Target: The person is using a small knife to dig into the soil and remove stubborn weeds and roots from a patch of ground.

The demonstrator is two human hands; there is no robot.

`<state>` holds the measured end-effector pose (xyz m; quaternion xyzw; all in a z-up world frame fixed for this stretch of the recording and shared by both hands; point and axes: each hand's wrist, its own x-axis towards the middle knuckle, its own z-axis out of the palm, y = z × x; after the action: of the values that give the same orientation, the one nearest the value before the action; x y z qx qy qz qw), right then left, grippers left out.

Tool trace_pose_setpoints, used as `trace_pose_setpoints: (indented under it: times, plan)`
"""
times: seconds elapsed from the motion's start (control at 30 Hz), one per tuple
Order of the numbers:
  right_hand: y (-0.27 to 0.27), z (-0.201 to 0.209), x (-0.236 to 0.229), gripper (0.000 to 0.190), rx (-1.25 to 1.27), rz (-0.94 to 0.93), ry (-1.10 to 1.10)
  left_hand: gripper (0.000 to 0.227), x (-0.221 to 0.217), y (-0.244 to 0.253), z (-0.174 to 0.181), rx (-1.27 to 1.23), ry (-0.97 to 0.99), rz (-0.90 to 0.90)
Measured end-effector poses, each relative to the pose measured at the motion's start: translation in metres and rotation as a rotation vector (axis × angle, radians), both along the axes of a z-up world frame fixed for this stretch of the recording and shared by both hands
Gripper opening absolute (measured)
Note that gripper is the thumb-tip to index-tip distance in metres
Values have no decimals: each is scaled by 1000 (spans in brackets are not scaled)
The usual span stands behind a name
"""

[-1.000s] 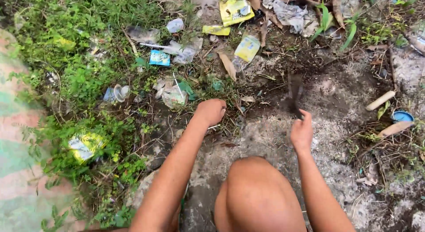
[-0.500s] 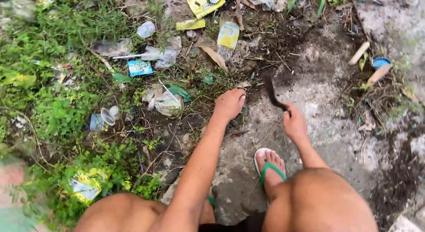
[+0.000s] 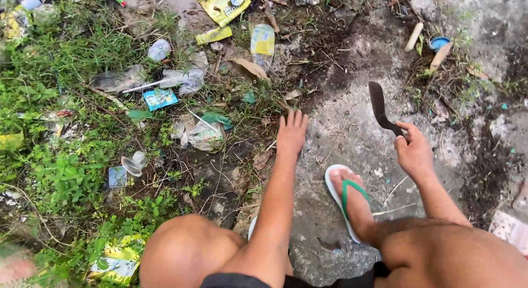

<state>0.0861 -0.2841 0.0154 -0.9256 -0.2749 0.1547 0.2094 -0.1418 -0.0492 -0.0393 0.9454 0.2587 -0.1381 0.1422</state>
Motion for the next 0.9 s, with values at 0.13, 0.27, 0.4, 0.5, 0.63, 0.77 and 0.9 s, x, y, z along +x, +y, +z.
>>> trace_pose_setpoints:
  times: [0.13,0.27,0.4,0.5,0.63,0.77,0.9]
  plan:
    - [9,15,-37,42,32,53,29,80,15,32,-34,84,38,67]
    - [48,-12,-64,38,19,115,214,78,1,55,-20,78,76,191]
    - [58,-39,-78,40,-38,197,351,55,-19,58,-46,145,67,273]
    - [63,-48,-92,38,258,152,496,41,-34,55,-72,209,-82,293]
    - [63,-80,-90,36,82,235,462,36,-40,51,-80,139,-50,354]
    - [62,-71,-88,38,193,102,548,43,-44,36,-59,140,-154,327]
    - [79,-98,-53,35,100,98,412,45,-45,27,-55,199,-326,281]
